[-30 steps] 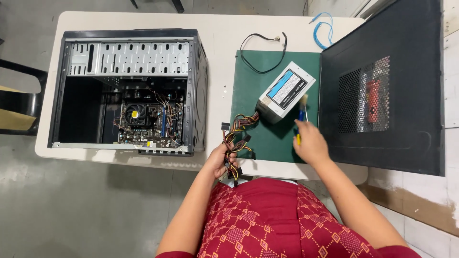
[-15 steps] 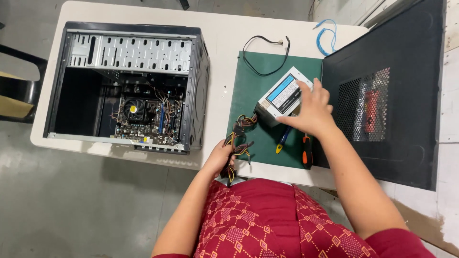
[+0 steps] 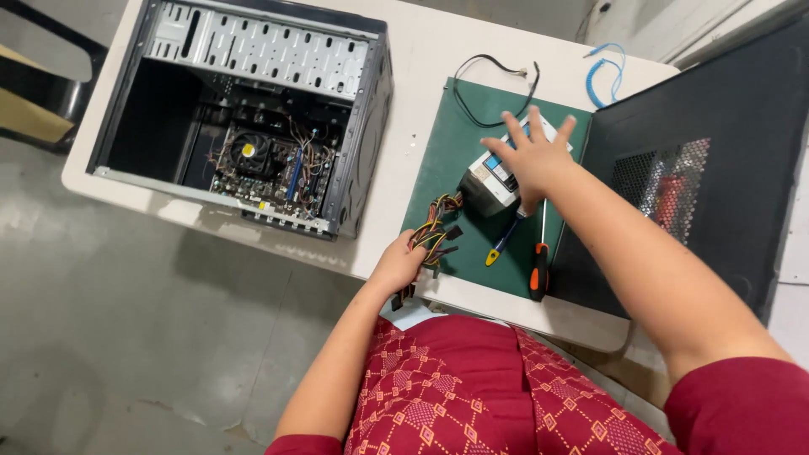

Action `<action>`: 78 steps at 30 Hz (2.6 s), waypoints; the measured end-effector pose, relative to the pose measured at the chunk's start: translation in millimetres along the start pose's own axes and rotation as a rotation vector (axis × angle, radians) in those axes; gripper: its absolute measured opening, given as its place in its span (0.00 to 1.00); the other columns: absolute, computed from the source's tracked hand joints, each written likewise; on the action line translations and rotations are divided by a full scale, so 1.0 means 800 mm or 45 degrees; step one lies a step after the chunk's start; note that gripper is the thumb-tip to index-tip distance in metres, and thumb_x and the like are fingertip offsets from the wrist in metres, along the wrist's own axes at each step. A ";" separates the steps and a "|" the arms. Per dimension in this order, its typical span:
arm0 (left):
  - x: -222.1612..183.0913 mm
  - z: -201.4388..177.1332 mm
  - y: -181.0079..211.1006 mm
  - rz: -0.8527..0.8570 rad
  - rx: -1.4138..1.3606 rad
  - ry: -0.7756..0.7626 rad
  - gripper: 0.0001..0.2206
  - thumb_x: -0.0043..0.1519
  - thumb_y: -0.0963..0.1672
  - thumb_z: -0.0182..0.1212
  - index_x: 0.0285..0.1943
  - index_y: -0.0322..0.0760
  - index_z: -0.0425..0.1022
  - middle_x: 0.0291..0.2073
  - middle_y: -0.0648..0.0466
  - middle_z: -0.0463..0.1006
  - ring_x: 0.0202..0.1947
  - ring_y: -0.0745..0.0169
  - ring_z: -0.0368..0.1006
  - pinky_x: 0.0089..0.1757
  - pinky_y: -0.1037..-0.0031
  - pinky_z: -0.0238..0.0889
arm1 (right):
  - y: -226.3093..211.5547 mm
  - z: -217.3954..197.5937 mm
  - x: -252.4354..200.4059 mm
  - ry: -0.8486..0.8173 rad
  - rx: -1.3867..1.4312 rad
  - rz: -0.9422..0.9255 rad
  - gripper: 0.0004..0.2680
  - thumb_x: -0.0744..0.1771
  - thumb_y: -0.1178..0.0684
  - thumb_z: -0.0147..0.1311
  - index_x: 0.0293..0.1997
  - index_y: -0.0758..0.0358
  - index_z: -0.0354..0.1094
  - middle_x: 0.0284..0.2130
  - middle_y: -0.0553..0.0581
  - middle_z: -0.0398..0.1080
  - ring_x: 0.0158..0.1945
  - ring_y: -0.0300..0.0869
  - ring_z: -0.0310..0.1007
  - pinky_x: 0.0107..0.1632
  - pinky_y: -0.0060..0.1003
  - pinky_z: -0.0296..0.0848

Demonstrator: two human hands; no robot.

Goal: Unscrewing a power supply unit from a computer case, cleaning the cables with a brush, and placing it back.

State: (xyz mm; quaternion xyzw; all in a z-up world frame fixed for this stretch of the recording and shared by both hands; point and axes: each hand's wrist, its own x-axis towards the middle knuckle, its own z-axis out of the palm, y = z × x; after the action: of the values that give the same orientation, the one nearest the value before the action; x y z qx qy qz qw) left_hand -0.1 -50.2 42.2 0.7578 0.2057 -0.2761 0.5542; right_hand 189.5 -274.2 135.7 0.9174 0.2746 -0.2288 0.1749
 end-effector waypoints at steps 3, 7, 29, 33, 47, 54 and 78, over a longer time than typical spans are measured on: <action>-0.001 -0.002 -0.003 0.017 -0.102 0.020 0.09 0.58 0.44 0.51 0.44 0.38 0.74 0.17 0.51 0.76 0.17 0.61 0.76 0.29 0.70 0.74 | 0.028 0.056 0.049 0.177 -0.293 -0.305 0.44 0.51 0.45 0.72 0.74 0.41 0.46 0.72 0.53 0.53 0.79 0.51 0.42 0.63 0.81 0.53; -0.006 -0.003 0.009 0.068 -0.134 0.051 0.08 0.58 0.44 0.53 0.42 0.39 0.74 0.16 0.51 0.75 0.16 0.61 0.76 0.29 0.70 0.74 | 0.037 0.043 0.040 0.323 -0.398 -0.379 0.37 0.51 0.45 0.59 0.70 0.43 0.53 0.60 0.49 0.65 0.68 0.46 0.60 0.56 0.71 0.62; -0.246 -0.413 0.105 0.868 -0.253 0.024 0.10 0.60 0.42 0.52 0.48 0.35 0.74 0.29 0.58 0.70 0.27 0.71 0.66 0.31 0.77 0.62 | -0.102 -0.263 -0.035 1.215 0.497 -0.698 0.32 0.57 0.53 0.65 0.69 0.76 0.64 0.63 0.74 0.70 0.67 0.69 0.70 0.71 0.61 0.62; -0.270 -0.549 0.066 0.817 -0.218 0.147 0.14 0.49 0.37 0.51 0.43 0.32 0.76 0.30 0.55 0.74 0.21 0.71 0.69 0.24 0.81 0.66 | -0.222 -0.319 0.035 1.242 0.607 -0.764 0.34 0.57 0.46 0.69 0.68 0.71 0.61 0.62 0.71 0.67 0.66 0.63 0.68 0.69 0.56 0.60; -0.153 -0.766 0.144 0.605 0.309 0.156 0.03 0.51 0.42 0.47 0.31 0.41 0.64 0.21 0.58 0.69 0.21 0.68 0.68 0.28 0.75 0.62 | -0.500 -0.327 0.166 0.700 1.112 0.060 0.42 0.51 0.38 0.72 0.67 0.70 0.54 0.60 0.68 0.66 0.61 0.59 0.67 0.57 0.57 0.69; -0.077 -0.750 0.165 0.883 0.598 -0.024 0.04 0.56 0.44 0.47 0.35 0.41 0.62 0.26 0.55 0.68 0.29 0.56 0.62 0.33 0.68 0.52 | -0.540 -0.323 0.153 0.567 1.133 0.520 0.46 0.49 0.36 0.74 0.69 0.66 0.47 0.55 0.66 0.70 0.53 0.63 0.74 0.50 0.56 0.72; 0.098 -0.595 0.172 1.310 1.100 0.028 0.05 0.50 0.43 0.56 0.24 0.41 0.76 0.15 0.53 0.76 0.24 0.43 0.79 0.33 0.54 0.74 | -0.553 -0.334 0.171 0.088 1.540 0.703 0.48 0.56 0.32 0.65 0.77 0.63 0.31 0.68 0.73 0.56 0.69 0.65 0.60 0.70 0.59 0.59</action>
State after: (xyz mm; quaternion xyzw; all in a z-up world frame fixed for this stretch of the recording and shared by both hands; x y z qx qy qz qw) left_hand 235.6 362.9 202.4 0.9158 -0.3050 -0.0265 0.2601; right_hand 119.6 252.1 201.9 0.8974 -0.1416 -0.2599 -0.3273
